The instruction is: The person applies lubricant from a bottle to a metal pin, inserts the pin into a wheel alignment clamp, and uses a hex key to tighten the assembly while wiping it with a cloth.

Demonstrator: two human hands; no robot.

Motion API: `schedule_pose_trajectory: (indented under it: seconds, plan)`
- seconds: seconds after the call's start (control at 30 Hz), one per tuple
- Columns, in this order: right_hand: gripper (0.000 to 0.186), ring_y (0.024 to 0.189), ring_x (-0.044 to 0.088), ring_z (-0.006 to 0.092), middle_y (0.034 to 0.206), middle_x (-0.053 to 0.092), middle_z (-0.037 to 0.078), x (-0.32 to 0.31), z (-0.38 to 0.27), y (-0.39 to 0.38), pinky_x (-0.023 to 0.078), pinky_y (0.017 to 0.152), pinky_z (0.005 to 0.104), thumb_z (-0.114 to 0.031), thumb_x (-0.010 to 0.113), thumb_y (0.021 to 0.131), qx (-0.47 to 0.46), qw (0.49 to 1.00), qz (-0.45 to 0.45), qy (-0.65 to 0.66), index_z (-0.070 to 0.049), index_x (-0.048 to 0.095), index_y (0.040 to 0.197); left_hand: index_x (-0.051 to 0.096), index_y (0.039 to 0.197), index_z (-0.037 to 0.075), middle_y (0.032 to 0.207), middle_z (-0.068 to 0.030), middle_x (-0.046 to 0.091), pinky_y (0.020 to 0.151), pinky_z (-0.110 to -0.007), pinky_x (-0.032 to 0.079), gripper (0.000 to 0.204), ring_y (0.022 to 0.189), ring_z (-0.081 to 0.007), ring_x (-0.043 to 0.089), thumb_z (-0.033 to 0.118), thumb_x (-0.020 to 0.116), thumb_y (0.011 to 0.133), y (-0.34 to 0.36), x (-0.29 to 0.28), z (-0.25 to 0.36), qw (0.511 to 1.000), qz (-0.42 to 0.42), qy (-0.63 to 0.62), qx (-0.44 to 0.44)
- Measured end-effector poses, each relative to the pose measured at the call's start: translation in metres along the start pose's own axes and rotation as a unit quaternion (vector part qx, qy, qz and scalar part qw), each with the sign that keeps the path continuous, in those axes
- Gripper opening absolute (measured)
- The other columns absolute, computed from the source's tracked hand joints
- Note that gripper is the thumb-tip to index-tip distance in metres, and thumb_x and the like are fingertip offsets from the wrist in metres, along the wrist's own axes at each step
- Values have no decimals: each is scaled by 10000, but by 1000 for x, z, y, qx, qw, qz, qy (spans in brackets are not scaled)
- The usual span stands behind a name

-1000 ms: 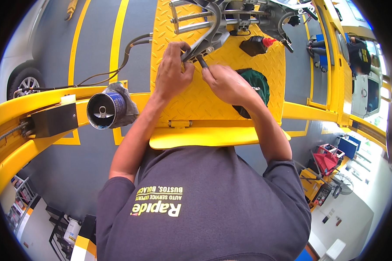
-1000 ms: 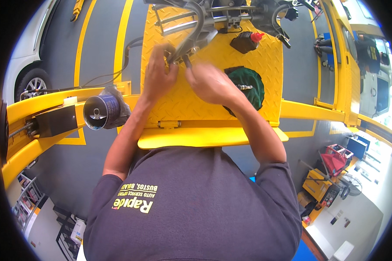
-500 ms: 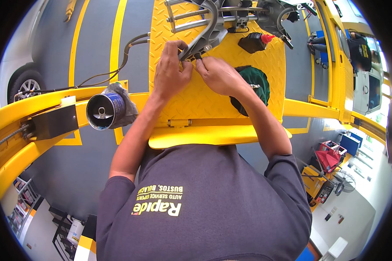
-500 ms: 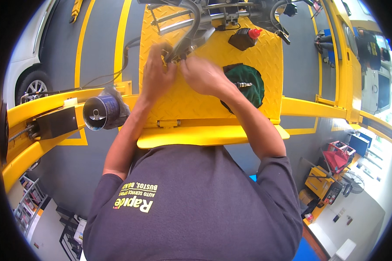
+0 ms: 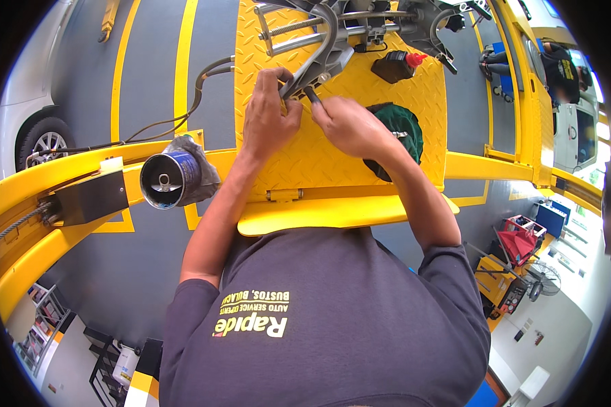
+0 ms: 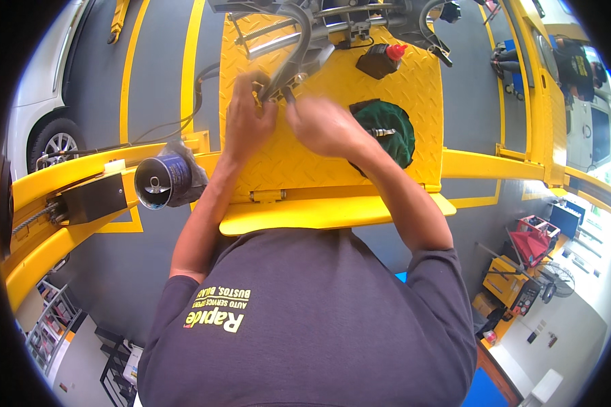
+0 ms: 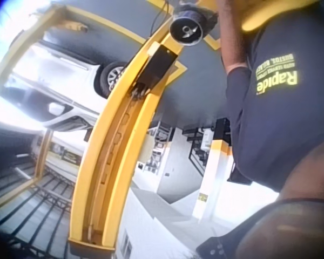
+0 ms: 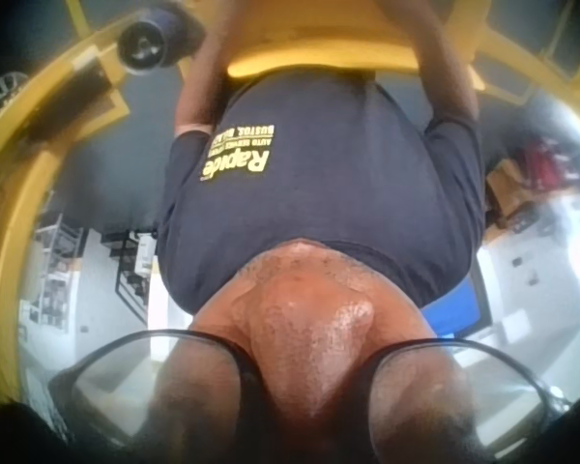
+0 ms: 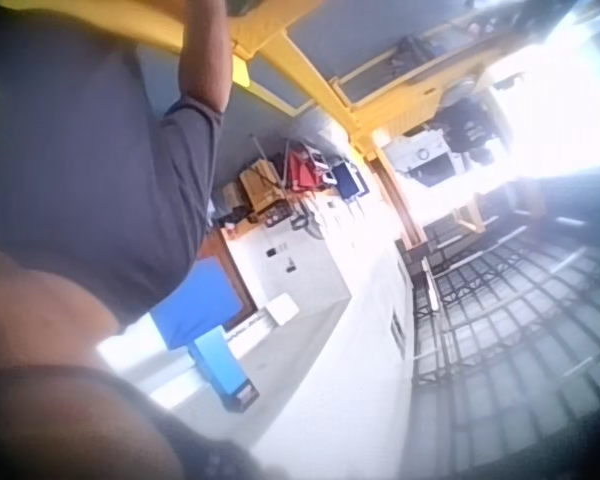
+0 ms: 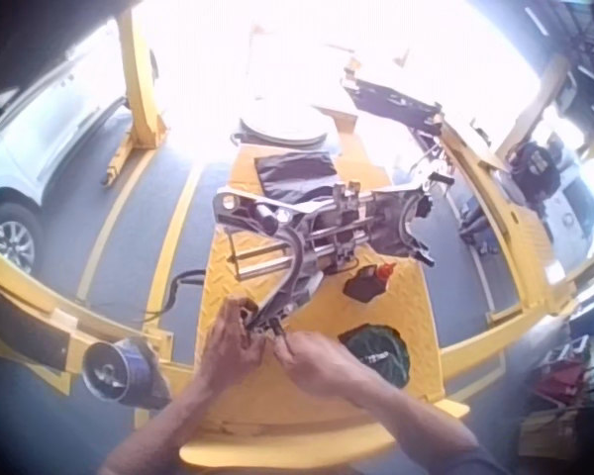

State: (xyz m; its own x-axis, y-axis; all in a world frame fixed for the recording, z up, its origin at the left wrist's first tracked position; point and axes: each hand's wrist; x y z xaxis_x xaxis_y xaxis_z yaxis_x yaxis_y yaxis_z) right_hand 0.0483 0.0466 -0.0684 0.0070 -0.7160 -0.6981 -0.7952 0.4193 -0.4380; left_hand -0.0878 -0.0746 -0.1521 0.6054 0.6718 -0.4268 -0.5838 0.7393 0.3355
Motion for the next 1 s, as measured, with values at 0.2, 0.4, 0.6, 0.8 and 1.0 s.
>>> schedule_pose_trajectory:
  seconds: [0.2, 0.4, 0.6, 0.8, 1.0]
  plan:
    - [442, 1031, 610, 540, 1047, 675, 341, 2, 3, -2, 477, 903, 591, -315, 485, 1126, -23, 1000, 1, 0, 83, 637, 1005, 537, 1251, 28, 1118, -192, 629, 806, -499, 568, 416, 945, -415, 702, -10, 664, 857, 0, -4, 2, 1000, -3, 7, -5]
    - [425, 1017, 608, 543, 1027, 673, 339, 3, 4, 11, 476, 901, 598, -301, 485, 1124, -7, 1000, 5, 15, 80, 639, 1015, 533, 1255, 29, 1128, -188, 630, 795, -498, 567, 424, 928, -414, 703, -10, 666, 855, 0, 0, 2, 1000, 7, 13, 18]
    - [436, 1012, 613, 541, 1023, 675, 334, -1, 0, -6, 478, 894, 601, -308, 483, 1124, -27, 999, -3, -28, 76, 639, 990, 524, 1267, 36, 1138, -186, 633, 799, -513, 566, 437, 918, -423, 698, -1, 666, 855, 0, -1, -2, 1000, 7, 10, 9]
    - [459, 1004, 612, 542, 999, 663, 343, 5, 6, 2, 468, 888, 603, -319, 484, 1130, -54, 998, 24, -27, 76, 625, 946, 523, 1261, 33, 1136, -188, 632, 815, -521, 569, 440, 929, -427, 697, -2, 667, 847, 0, -3, 1, 1000, 6, 4, 5]
    - [455, 1008, 608, 545, 1012, 669, 336, -7, -8, -4, 473, 897, 589, -312, 485, 1139, 8, 1000, -6, -21, 83, 612, 951, 522, 1252, 23, 1144, -191, 624, 828, -522, 571, 433, 948, -431, 693, -3, 663, 843, 0, -1, 0, 1000, 1, -23, 6]
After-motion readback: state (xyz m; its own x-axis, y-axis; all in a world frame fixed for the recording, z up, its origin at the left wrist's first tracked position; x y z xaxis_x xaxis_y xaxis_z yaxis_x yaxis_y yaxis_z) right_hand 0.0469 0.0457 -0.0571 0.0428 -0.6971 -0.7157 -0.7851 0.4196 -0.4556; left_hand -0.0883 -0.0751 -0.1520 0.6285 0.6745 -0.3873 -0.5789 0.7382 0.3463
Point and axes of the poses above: each hand's wrist, its own y-axis towards the middle knuckle, its own x-axis out of the palm, z = x × y
